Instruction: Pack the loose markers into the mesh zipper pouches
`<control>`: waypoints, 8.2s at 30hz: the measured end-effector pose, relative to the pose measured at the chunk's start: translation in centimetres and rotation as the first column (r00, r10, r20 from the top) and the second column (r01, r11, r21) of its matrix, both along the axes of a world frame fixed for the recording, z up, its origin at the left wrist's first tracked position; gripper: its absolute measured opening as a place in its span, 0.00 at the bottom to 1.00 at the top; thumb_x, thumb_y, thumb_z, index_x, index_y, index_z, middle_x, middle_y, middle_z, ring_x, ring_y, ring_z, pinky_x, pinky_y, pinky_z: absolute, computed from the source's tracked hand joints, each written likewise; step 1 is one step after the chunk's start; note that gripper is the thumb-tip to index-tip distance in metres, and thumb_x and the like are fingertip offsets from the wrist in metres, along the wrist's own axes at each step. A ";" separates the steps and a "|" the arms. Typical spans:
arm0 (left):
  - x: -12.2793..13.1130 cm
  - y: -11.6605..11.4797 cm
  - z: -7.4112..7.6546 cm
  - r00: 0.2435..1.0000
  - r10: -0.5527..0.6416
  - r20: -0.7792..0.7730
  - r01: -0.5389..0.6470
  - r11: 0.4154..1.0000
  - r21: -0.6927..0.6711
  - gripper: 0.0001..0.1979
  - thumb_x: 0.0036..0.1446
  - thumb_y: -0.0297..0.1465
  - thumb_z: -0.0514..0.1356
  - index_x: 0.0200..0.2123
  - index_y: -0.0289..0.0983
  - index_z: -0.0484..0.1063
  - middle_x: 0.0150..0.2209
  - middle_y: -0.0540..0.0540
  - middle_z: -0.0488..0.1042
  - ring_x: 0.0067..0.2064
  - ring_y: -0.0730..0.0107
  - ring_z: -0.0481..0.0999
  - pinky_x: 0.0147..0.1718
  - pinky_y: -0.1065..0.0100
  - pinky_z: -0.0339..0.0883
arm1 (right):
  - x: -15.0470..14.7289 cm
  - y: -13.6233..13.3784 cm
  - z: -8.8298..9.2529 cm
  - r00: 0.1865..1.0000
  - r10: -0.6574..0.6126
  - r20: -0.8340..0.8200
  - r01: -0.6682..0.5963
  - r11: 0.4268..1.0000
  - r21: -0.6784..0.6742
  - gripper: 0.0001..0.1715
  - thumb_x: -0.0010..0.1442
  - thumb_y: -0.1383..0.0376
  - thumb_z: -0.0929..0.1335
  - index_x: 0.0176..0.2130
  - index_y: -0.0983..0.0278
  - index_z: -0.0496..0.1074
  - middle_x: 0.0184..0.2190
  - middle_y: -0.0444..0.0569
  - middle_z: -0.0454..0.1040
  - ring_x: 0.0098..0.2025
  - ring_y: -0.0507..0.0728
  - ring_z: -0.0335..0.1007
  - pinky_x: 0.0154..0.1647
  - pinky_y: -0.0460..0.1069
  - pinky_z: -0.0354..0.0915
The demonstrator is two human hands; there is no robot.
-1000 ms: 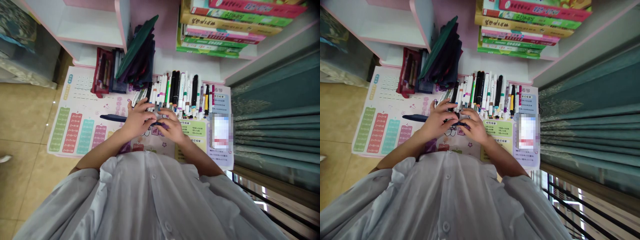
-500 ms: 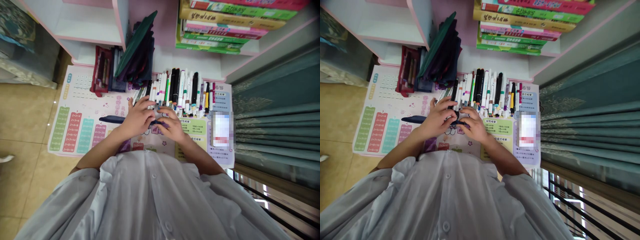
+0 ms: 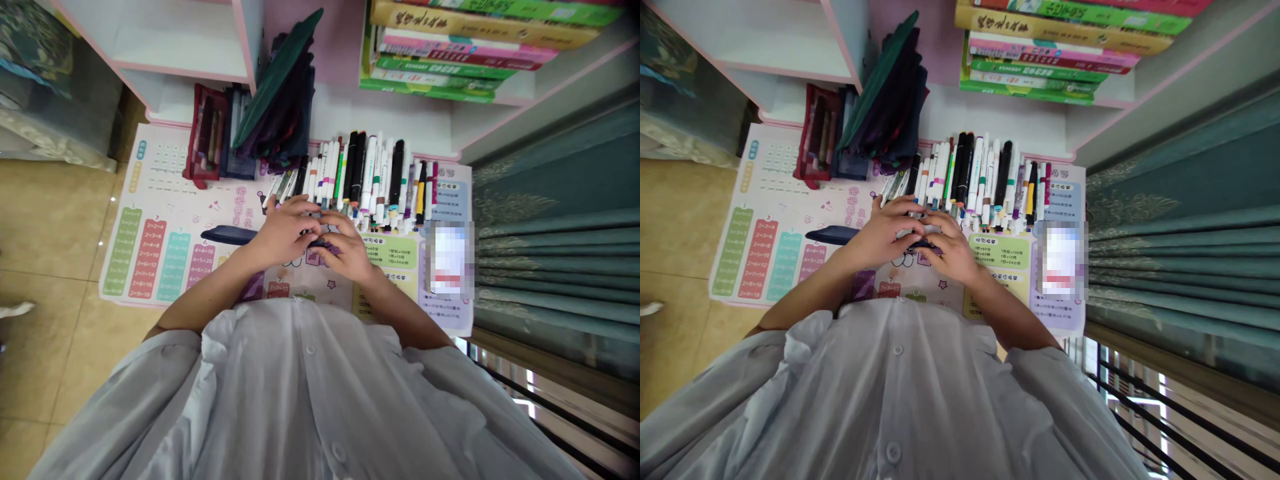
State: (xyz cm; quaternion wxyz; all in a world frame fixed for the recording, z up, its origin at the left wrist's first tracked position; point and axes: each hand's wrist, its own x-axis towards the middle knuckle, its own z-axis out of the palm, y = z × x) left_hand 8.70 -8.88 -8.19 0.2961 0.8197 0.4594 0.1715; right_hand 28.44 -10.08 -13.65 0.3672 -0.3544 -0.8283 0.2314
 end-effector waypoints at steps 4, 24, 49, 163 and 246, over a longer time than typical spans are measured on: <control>-0.1 -0.3 0.2 0.999 0.040 -0.014 -0.040 0.999 0.010 0.08 0.63 0.33 0.58 0.33 0.41 0.77 0.57 0.46 0.72 0.67 0.48 0.60 0.64 0.32 0.37 | -0.1 0.0 -0.1 1.000 -0.014 -0.004 0.014 0.999 0.034 0.10 0.63 0.56 0.68 0.33 0.58 0.74 0.49 0.51 0.72 0.59 0.65 0.66 0.58 0.65 0.68; 0.9 -0.6 2.4 0.946 -0.099 -0.308 0.148 0.979 0.138 0.05 0.53 0.32 0.68 0.33 0.39 0.76 0.59 0.43 0.70 0.69 0.40 0.55 0.62 0.23 0.37 | 0.1 0.1 -0.7 0.999 -0.013 -0.045 0.017 0.996 0.089 0.11 0.63 0.54 0.69 0.35 0.58 0.75 0.48 0.50 0.74 0.59 0.65 0.67 0.60 0.65 0.65; 1.2 -1.3 2.4 0.966 -0.001 -0.257 0.055 0.978 0.203 0.04 0.55 0.31 0.63 0.31 0.42 0.79 0.56 0.46 0.74 0.68 0.40 0.57 0.64 0.26 0.28 | 0.0 -0.1 -0.5 0.996 -0.039 -0.082 0.052 0.985 0.167 0.04 0.59 0.63 0.70 0.32 0.59 0.75 0.49 0.51 0.74 0.61 0.65 0.66 0.60 0.64 0.66; -0.7 -1.2 1.5 0.963 0.114 -0.246 -0.129 0.991 -0.044 0.08 0.59 0.32 0.58 0.27 0.38 0.69 0.65 0.45 0.65 0.71 0.43 0.50 0.63 0.27 0.39 | 0.3 0.3 -0.6 0.996 -0.064 -0.064 0.072 0.987 0.143 0.12 0.62 0.54 0.70 0.34 0.57 0.79 0.52 0.47 0.75 0.63 0.64 0.63 0.60 0.63 0.65; -4.4 -1.3 2.4 0.931 0.237 -0.279 -0.242 0.970 0.017 0.08 0.58 0.33 0.57 0.28 0.39 0.69 0.64 0.43 0.66 0.71 0.44 0.51 0.63 0.28 0.39 | 0.7 0.8 -0.6 0.992 -0.093 -0.085 0.104 0.985 0.140 0.12 0.62 0.53 0.69 0.32 0.55 0.78 0.51 0.44 0.75 0.62 0.65 0.65 0.61 0.65 0.63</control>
